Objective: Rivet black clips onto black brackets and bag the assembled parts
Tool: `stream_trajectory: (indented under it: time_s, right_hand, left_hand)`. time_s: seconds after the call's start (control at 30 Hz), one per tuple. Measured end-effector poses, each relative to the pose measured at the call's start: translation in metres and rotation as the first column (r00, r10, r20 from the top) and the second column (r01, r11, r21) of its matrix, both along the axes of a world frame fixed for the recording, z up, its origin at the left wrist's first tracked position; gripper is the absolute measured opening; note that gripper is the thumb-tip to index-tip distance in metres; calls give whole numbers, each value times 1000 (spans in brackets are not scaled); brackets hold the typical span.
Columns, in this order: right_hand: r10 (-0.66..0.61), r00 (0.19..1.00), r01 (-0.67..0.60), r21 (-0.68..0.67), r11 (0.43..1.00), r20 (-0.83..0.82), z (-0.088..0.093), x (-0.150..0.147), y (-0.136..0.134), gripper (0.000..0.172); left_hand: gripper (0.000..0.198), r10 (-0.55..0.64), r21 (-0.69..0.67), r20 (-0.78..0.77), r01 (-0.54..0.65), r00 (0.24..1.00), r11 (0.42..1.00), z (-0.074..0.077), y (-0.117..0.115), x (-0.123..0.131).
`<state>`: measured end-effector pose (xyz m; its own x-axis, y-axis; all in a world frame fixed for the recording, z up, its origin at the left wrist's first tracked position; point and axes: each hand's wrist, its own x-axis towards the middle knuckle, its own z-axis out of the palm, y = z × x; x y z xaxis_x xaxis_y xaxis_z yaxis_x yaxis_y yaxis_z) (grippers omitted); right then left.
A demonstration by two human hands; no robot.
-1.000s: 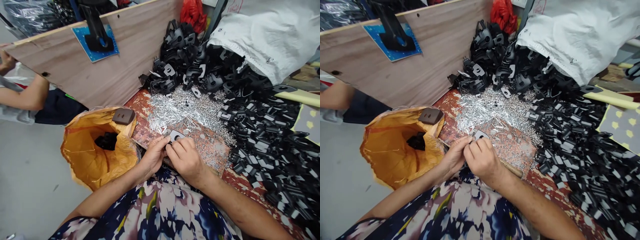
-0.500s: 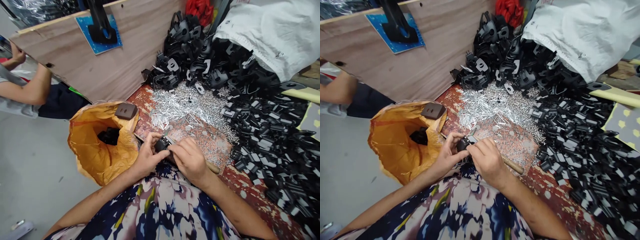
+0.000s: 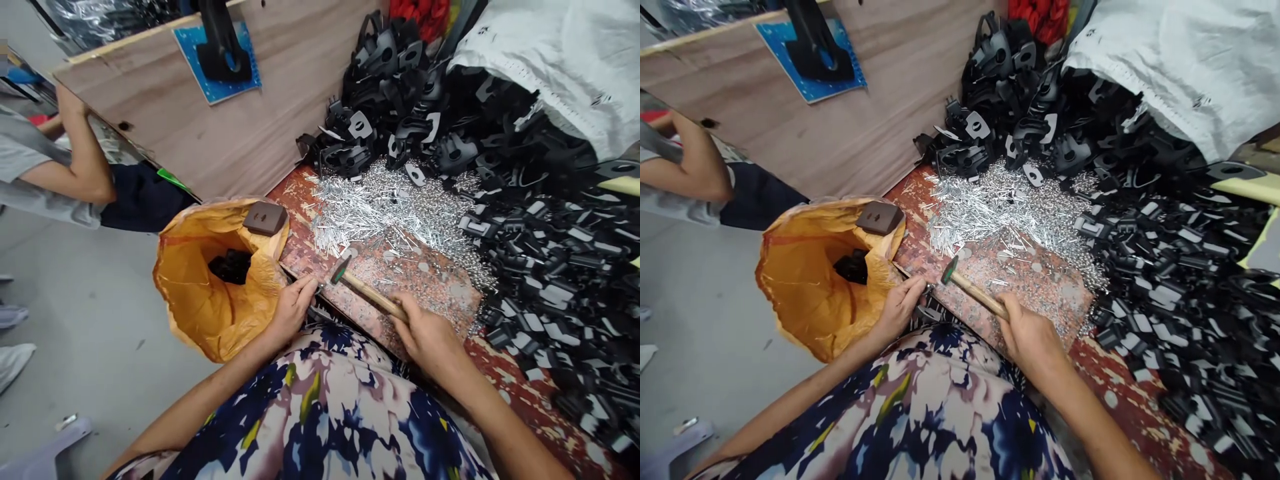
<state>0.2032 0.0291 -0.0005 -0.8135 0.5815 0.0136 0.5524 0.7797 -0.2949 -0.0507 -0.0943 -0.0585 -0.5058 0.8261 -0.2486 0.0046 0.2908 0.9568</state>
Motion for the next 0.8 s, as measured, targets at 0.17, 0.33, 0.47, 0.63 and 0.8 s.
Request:
stream_trajectory:
  time_s: [0.17,0.33,0.47,0.63,0.8]
  right_hand:
    - [70,961,-37,124,992,-268,15,2,-10,61]
    - [149,981,-121,207,971,-125,1,-7,-12,53]
    - [126,964,-73,224,972,-234,3,-5,-12,61]
    - [124,986,-106,156,982,-112,-5,-7,-13,53]
    - [52,995,-58,-77,995,-85,-15,-9,-11,48]
  left_hand:
    - [36,10,27,-54,-8,998,1000,-2,2,-3]
    - [43,22,49,-79,-18,997,999,-5,2,-3]
    - [43,10,31,-90,-7,996,1000,-7,2,-4]
    - [44,-10,19,-126,12,992,1000,-8,0,-6]
    - [41,-55,67,-167,67,984,996,3,0,-6]
